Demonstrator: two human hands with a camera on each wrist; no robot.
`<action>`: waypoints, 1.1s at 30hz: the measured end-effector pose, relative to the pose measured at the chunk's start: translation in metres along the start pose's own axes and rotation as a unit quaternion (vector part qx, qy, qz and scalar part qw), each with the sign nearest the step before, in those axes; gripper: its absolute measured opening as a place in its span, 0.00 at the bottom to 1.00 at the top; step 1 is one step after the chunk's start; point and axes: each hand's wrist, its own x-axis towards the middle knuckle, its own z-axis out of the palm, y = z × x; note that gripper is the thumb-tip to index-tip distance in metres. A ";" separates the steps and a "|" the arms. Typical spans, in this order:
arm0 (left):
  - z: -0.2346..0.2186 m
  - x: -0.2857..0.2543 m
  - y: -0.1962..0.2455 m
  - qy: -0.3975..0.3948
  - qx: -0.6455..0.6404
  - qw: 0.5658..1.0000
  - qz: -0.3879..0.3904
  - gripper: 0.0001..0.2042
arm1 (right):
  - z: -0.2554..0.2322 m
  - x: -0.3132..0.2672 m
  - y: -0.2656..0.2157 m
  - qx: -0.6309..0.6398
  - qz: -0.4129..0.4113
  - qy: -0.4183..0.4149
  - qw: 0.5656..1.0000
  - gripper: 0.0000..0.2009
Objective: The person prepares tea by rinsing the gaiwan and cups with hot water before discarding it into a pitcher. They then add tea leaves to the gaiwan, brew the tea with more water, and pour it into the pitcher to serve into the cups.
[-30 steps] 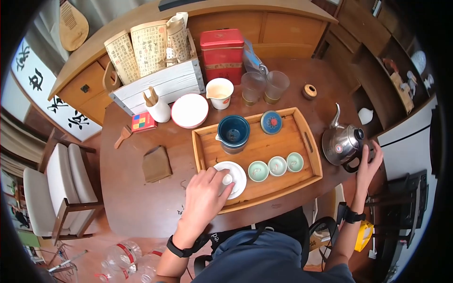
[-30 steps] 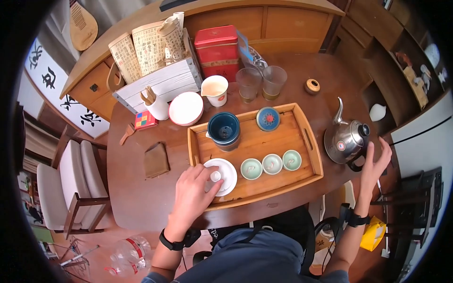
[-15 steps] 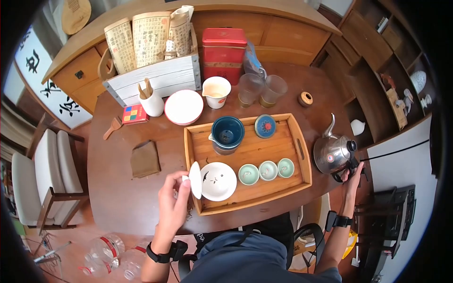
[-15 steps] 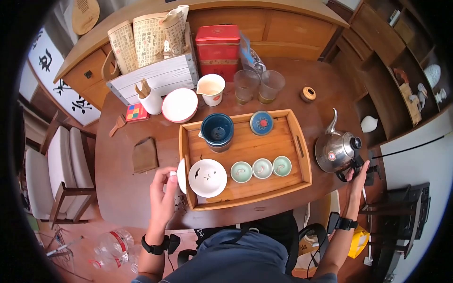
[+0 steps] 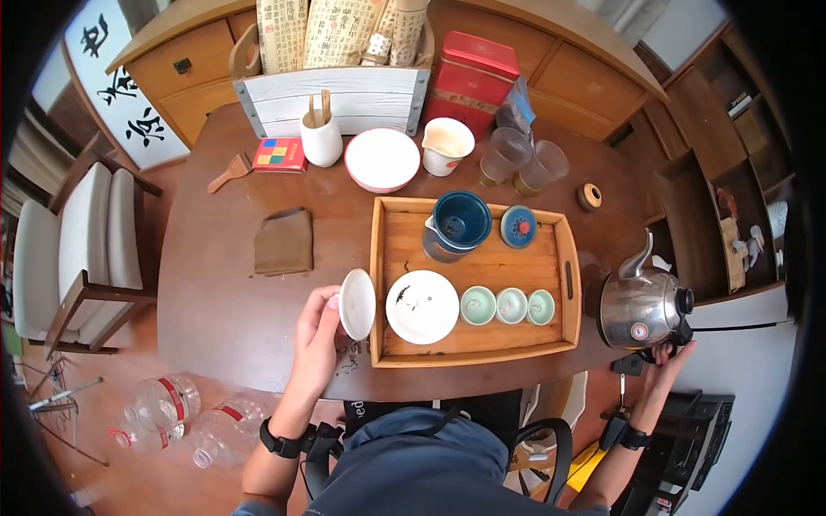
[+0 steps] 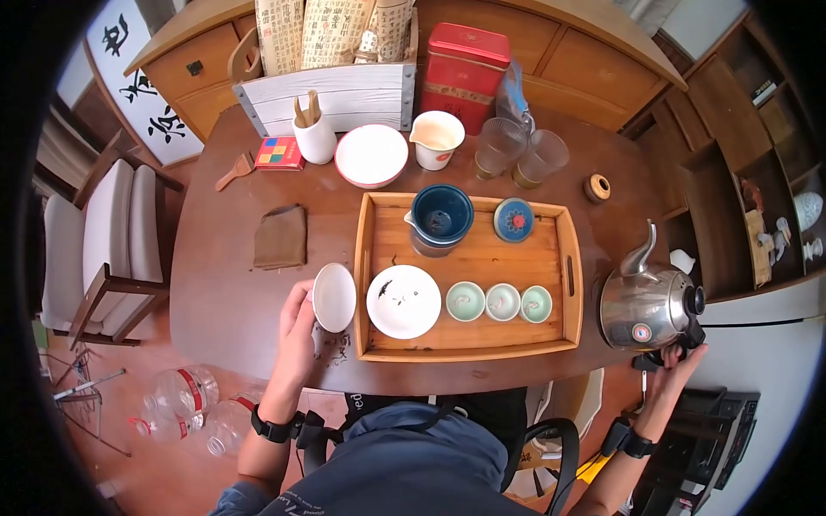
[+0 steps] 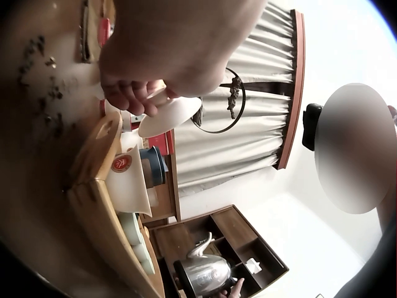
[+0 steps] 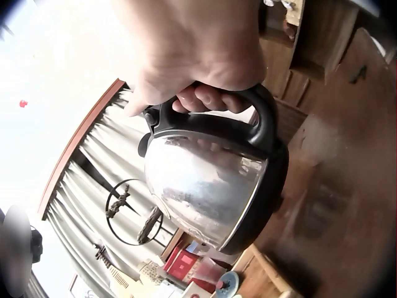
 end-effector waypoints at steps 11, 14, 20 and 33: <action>0.011 -0.001 0.004 0.012 -0.034 0.999 0.010 0.13 | 0.066 -0.027 -0.027 -0.055 -0.013 -0.151 0.987 0.36; 0.012 -0.003 0.004 0.018 -0.063 0.998 0.004 0.13 | 0.131 -0.048 -0.053 -0.139 -0.039 -0.284 0.948 0.39; 0.011 -0.007 0.006 0.021 -0.094 0.995 0.004 0.13 | 0.184 -0.070 -0.070 -0.204 -0.064 -0.325 0.921 0.40; 0.001 -0.008 -0.002 -0.005 -0.083 0.996 0.005 0.13 | 0.208 -0.065 -0.095 -0.322 -0.090 -0.383 0.861 0.42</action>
